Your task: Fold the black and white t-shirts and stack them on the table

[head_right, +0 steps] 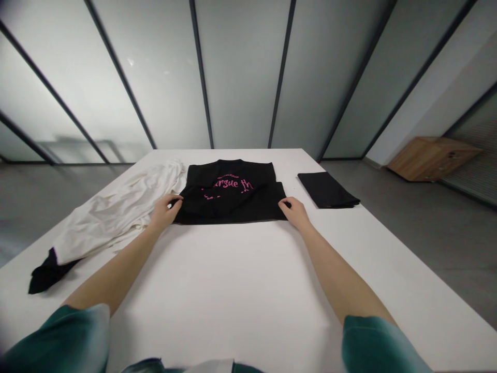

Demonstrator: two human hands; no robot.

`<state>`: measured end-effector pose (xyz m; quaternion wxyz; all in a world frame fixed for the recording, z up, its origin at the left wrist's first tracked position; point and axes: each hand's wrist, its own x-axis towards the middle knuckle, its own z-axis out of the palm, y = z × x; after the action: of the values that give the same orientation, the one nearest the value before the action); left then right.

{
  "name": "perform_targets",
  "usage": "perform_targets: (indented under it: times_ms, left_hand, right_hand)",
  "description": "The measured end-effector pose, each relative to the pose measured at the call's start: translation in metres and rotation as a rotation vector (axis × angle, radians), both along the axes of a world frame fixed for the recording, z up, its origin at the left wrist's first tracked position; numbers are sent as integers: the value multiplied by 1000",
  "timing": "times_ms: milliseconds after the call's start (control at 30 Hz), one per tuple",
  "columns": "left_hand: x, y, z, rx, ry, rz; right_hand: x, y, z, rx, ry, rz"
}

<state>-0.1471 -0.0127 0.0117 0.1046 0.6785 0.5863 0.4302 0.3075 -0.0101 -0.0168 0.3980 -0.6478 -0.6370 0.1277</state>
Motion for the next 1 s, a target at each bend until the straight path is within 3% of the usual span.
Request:
perform_targets:
  times_ms: [67,167,333,433,533,667,733,833,900,1000]
  left_hand:
    - [-4,6,7,-2,-34,93]
    - [-11,22,16,-109,-141,204]
    - [-16,50,31,-541,-273,104]
    - [-17,64,33,-664,-287,51]
    - [-22,73,31,-612,-346,-5]
    - [-35,82,28,-343,-541,55]
    - [-39,83,27,-315,-569,98]
    - [-35,85,23,-485,-438,138]
    - [-28,88,19,-565,-245,195]
    - [-17,95,15,-523,126,254]
  right_hand:
    - [2,9,2,7,81,-73]
    - [6,29,6,-124,236,-171]
    - [8,64,16,-263,190,-259]
    - [5,75,19,-280,223,-172]
    - [4,78,20,-298,289,-87]
    - [13,75,19,-80,347,-173]
    - [17,73,18,-5,372,-210]
    - [17,70,13,-74,389,-233]
    - [14,70,10,-158,355,-235]
    - [9,72,9,-234,231,-208]
